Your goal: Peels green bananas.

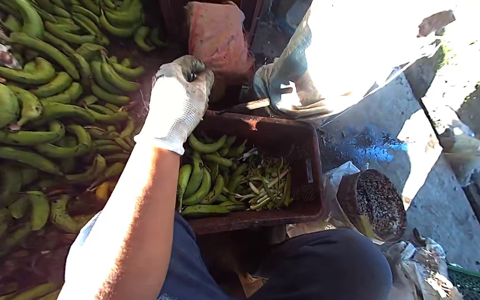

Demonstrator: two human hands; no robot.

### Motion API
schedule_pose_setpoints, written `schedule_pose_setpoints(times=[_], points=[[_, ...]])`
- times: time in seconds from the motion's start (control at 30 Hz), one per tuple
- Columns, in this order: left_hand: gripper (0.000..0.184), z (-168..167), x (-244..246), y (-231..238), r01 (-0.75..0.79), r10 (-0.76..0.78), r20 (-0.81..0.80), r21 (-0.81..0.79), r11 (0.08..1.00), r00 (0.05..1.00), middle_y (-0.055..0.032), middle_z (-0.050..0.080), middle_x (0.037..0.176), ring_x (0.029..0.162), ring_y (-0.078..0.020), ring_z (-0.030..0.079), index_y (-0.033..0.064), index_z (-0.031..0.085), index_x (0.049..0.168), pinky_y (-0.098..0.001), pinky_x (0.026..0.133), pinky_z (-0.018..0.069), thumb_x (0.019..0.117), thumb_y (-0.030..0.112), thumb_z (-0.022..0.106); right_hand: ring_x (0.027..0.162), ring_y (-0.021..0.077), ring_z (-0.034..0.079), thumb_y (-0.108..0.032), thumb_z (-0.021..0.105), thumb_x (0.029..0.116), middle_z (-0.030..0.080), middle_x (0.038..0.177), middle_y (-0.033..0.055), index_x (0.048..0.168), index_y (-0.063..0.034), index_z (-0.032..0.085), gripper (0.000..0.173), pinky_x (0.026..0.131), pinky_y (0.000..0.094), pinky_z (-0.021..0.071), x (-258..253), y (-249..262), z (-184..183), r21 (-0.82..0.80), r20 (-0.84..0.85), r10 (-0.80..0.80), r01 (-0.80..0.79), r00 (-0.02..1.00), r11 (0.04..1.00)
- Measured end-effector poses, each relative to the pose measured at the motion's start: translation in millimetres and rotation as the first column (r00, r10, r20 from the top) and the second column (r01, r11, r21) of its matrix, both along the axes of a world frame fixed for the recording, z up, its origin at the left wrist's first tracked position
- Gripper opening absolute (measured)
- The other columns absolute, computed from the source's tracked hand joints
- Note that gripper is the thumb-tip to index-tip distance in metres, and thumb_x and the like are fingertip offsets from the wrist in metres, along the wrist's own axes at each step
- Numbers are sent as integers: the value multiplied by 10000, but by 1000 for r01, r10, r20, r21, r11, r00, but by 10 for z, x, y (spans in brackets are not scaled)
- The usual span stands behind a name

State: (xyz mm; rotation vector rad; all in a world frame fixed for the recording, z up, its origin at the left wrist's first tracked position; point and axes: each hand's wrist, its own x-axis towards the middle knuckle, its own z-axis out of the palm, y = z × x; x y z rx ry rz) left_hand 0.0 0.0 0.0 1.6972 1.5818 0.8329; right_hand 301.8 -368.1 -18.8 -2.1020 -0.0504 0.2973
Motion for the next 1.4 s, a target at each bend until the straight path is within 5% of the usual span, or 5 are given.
schedule_pose_setpoints(times=[0.17, 0.3, 0.63, 1.2, 1.4], points=[[326, -23, 51, 101, 19, -20, 55, 11, 1000, 998, -43, 693, 1040, 864, -143, 676, 179, 658, 1227, -425, 808, 568, 1015, 394, 535, 805, 55, 666, -166, 741, 918, 681, 956, 41, 1192, 69, 604, 387, 751, 271, 600, 791, -97, 200, -209, 676, 435, -411, 595, 887], [302, 14, -11, 29, 28, -32, 147, 26, 999, 989, -34, 693, 1024, 847, -124, 670, 168, 671, 1196, -394, 787, 570, 1011, 375, 551, 1228, 434, 594, -325, 693, 930, 608, 1345, 243, 1293, -96, 686, 429, 982, 666, 483, 359, 909, 319, -760, 279, 859, -447, 429, 471], [324, 56, -25, 14, 93, -98, 125, 46, 995, 987, -48, 704, 1044, 889, -171, 680, 171, 676, 1210, -454, 824, 562, 1024, 390, 527, 1136, 373, 650, -430, 699, 910, 688, 1191, 197, 1180, -65, 699, 454, 930, 661, 495, -1612, 2296, -1568, -369, -728, 672, -749, -135, -550], [530, -94, 759, -706, 838, -725, 421, -261, 479, 545, -7, 682, 1077, 967, -51, 633, 120, 655, 1246, -304, 886, 542, 1088, 492, 311, 1030, 51, 661, -225, 782, 878, 702, 1184, -14, 1196, -143, 718, 334, 929, 281, 565, 56, 1740, 629, -161, 147, 984, -979, 101, 125], [628, -205, 857, -842, 708, -533, 575, -118, 697, 621, -37, 712, 1162, 1046, -133, 682, 93, 579, 1377, -325, 927, 579, 899, 472, 731, 969, 166, 679, -449, 687, 941, 701, 1073, 65, 1282, -112, 620, 483, 900, 424, 566, 254, 1840, 221, -51, 122, 809, -810, 575, 584]])
